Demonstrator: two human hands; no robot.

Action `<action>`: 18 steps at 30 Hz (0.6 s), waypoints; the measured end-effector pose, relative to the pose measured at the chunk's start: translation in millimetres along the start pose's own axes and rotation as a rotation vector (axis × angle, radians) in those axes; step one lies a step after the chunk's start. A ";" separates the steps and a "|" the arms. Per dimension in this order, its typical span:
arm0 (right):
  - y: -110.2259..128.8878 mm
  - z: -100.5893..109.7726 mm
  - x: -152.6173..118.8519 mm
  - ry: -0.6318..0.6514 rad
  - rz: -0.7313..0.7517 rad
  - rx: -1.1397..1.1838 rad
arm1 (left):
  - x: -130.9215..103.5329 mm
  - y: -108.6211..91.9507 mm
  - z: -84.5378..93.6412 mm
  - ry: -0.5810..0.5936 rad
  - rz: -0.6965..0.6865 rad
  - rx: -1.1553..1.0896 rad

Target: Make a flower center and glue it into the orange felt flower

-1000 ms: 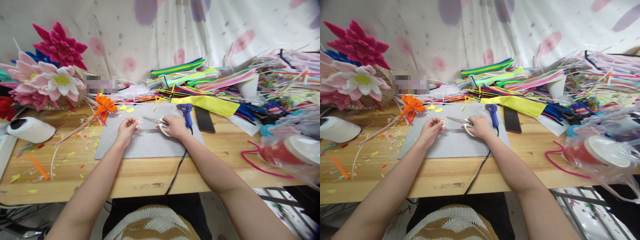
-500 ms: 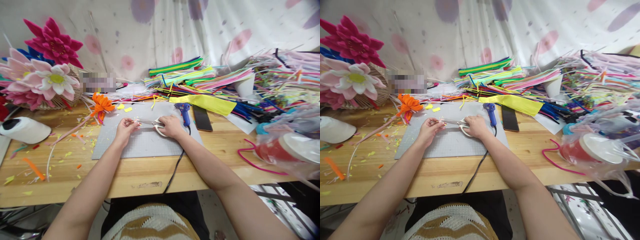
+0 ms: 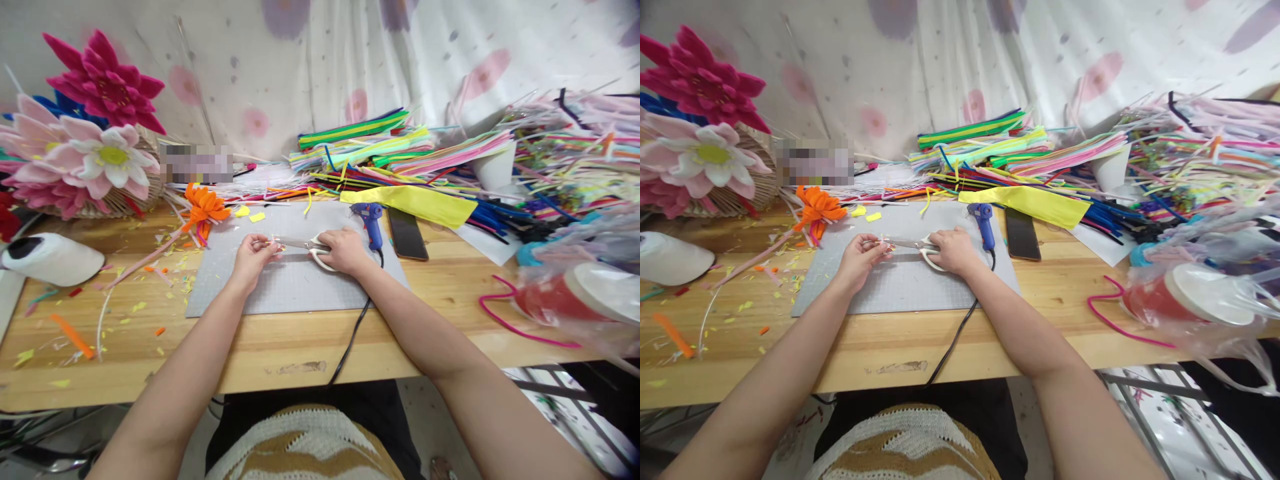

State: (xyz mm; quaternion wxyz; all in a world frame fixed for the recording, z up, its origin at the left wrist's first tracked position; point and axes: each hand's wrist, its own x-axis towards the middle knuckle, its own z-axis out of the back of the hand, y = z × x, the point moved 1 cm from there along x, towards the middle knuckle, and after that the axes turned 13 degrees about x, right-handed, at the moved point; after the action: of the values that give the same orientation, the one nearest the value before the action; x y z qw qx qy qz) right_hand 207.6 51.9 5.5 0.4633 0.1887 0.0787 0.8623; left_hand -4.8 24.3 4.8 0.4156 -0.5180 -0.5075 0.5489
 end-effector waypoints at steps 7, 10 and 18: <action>-2.3 -0.3 0.1 -0.003 0.022 -0.005 | -0.3 -0.7 -0.8 -0.003 0.000 -0.001; -2.8 -0.2 0.0 -0.005 0.026 -0.008 | 0.2 0.1 -0.3 0.003 -0.001 0.005; -4.8 -2.1 0.5 -0.045 -0.011 -0.011 | 0.9 0.7 0.6 -0.021 0.005 -0.004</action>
State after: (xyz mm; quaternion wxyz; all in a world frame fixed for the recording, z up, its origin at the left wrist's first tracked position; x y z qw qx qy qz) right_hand 210.2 55.2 2.2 0.4708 0.2050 0.0646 0.8557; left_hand -5.5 25.0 4.0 0.4078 -0.5143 -0.5119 0.5542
